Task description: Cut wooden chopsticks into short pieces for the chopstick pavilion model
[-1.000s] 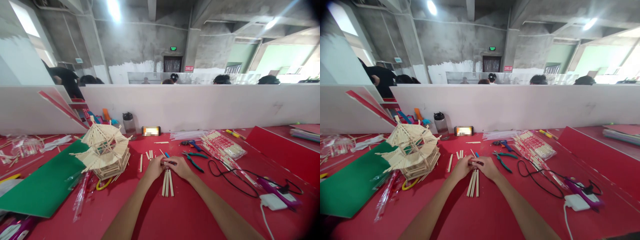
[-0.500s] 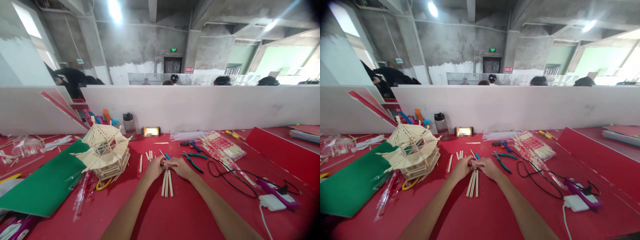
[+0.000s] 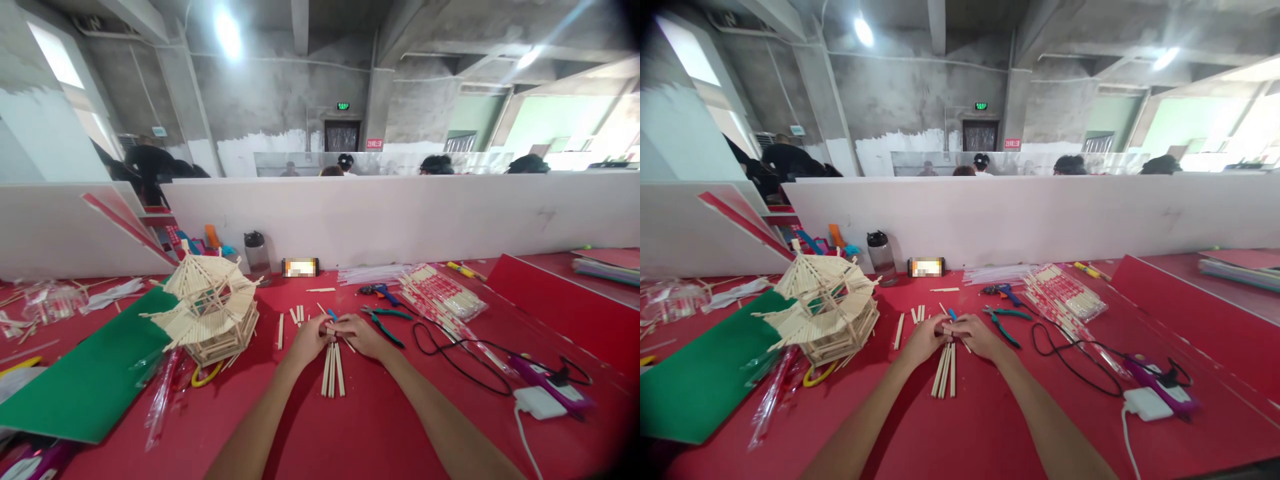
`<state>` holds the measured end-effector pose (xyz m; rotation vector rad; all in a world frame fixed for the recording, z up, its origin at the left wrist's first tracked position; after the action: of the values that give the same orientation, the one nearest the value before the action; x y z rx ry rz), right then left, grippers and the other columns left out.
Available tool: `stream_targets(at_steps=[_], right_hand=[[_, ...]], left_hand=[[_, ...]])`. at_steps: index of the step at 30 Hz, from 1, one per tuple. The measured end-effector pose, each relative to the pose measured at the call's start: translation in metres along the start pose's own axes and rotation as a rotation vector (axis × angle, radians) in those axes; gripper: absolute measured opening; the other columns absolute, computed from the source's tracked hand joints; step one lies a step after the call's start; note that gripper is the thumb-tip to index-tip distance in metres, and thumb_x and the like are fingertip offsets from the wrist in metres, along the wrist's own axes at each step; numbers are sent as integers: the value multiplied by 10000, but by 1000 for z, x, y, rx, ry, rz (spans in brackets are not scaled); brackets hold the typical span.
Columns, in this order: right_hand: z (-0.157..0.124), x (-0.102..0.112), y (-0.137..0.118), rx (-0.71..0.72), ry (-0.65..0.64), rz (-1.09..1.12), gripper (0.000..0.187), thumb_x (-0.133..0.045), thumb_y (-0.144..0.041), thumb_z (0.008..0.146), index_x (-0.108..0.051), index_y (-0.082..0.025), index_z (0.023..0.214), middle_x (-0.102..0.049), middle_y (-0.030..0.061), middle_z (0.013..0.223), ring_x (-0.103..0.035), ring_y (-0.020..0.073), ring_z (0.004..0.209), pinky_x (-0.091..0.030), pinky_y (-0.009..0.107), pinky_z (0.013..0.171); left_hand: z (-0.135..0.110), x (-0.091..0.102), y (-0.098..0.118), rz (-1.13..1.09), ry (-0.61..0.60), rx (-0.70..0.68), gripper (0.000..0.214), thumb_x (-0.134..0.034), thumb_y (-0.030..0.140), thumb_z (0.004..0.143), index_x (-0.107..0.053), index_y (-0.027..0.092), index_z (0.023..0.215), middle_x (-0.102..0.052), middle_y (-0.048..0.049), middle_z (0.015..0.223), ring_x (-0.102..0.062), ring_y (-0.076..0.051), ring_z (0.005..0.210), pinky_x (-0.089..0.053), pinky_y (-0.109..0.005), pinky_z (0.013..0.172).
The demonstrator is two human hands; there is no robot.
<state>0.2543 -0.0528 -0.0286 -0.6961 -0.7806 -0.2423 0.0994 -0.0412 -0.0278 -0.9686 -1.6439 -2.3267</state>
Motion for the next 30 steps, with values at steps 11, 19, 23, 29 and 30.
stream_targets(at_steps=[11, 19, 23, 29, 30], right_hand=[[6, 2, -9, 42, -7, 110, 321, -435, -276, 987, -652, -290, 1222, -704, 61, 1057, -622, 170, 939, -489, 308, 872], [6, 2, -11, 30, -11, 101, 323, -429, -312, 994, -649, -298, 1229, -706, 58, 1064, -613, 171, 940, -479, 300, 873], [7, 2, -13, 4, -13, 108, 312, -442, -347, 990, -665, -304, 1205, -712, 50, 1029, -610, 167, 919, -478, 293, 859], [5, 1, -8, -22, 1, 108, 307, -455, -359, 985, -669, -299, 1197, -703, 55, 1031, -606, 169, 925, -479, 297, 853], [4, 0, -7, -22, -1, 112, 308, -452, -355, 986, -665, -300, 1202, -702, 55, 1038, -606, 169, 929, -479, 298, 857]], left_hand=[[0, 2, 2, -22, -34, -28, 497, -682, 113, 739, -603, 227, 1215, -722, -56, 1093, -696, -200, 938, -516, -287, 838], [0, 3, 4, 23, -33, -49, 429, -679, 101, 727, -637, 226, 1135, -730, -49, 1039, -689, -197, 924, -504, -271, 816], [-1, 4, 6, 65, -27, -54, 476, -684, 96, 717, -631, 232, 1170, -725, -54, 1062, -676, -207, 964, -490, -286, 857], [-1, 4, 6, 104, -22, -69, 473, -683, 117, 723, -630, 235, 1178, -724, -54, 1056, -669, -208, 961, -483, -285, 864], [-1, 4, 6, 110, -22, -72, 454, -681, 126, 727, -634, 233, 1165, -724, -54, 1053, -669, -209, 961, -482, -284, 862]])
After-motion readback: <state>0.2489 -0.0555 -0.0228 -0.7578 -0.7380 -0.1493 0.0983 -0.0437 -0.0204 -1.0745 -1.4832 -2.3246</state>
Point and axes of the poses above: each hand's wrist, its own z-axis towards the middle knuckle, its own x-axis out of the back of the hand, y = z × x, the point moved 5 cm from there along z, towards the middle knuckle
